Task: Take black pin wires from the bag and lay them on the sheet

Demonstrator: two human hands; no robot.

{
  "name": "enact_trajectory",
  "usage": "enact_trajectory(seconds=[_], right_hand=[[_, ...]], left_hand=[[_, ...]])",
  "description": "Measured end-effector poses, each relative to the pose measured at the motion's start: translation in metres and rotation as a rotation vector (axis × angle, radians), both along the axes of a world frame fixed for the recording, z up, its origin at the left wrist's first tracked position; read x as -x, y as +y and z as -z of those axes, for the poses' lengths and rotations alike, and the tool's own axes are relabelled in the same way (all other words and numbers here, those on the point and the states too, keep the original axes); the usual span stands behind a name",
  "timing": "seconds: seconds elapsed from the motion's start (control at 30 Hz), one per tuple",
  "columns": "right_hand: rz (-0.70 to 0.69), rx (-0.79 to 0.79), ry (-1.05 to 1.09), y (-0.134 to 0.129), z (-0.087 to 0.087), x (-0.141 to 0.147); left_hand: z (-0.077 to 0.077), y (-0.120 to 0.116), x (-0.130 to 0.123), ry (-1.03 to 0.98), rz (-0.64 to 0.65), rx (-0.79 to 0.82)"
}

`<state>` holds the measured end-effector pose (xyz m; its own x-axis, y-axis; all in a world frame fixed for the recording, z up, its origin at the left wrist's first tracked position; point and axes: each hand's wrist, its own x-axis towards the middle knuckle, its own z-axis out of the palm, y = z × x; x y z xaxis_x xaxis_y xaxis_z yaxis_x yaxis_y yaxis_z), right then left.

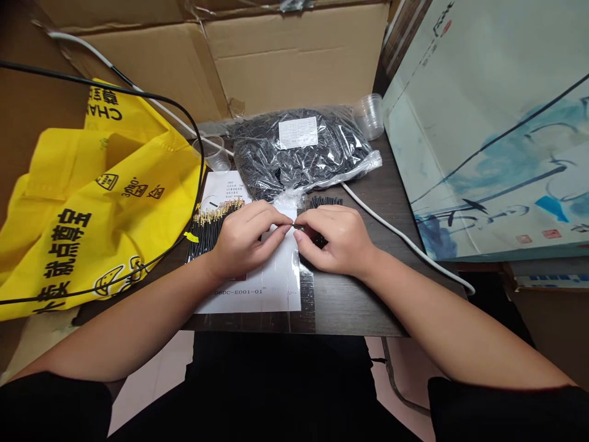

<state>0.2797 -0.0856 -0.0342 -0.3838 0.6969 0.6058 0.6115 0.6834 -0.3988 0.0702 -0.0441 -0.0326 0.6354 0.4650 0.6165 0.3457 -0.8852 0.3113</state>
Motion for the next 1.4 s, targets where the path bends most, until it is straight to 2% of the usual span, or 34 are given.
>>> enact_trajectory(seconds=[0.47,0.73,1.4], right_hand=[[0.009,0.004,-0.053,0.0014,0.0020,-0.0005],[0.097,-0.061,0.005,0.0035,0.0033,0.0006],[0.079,-0.073,0.075,0.0025,0.0049,0.0052]], left_hand=[[0.0017,0.0003,0.0000,-0.037,0.016,-0.012],[0.0015,0.0017,-0.0007,-0.064,-0.019,0.020],[0.0028,-0.0001,-0.0008,-0.071,-0.016,-0.019]])
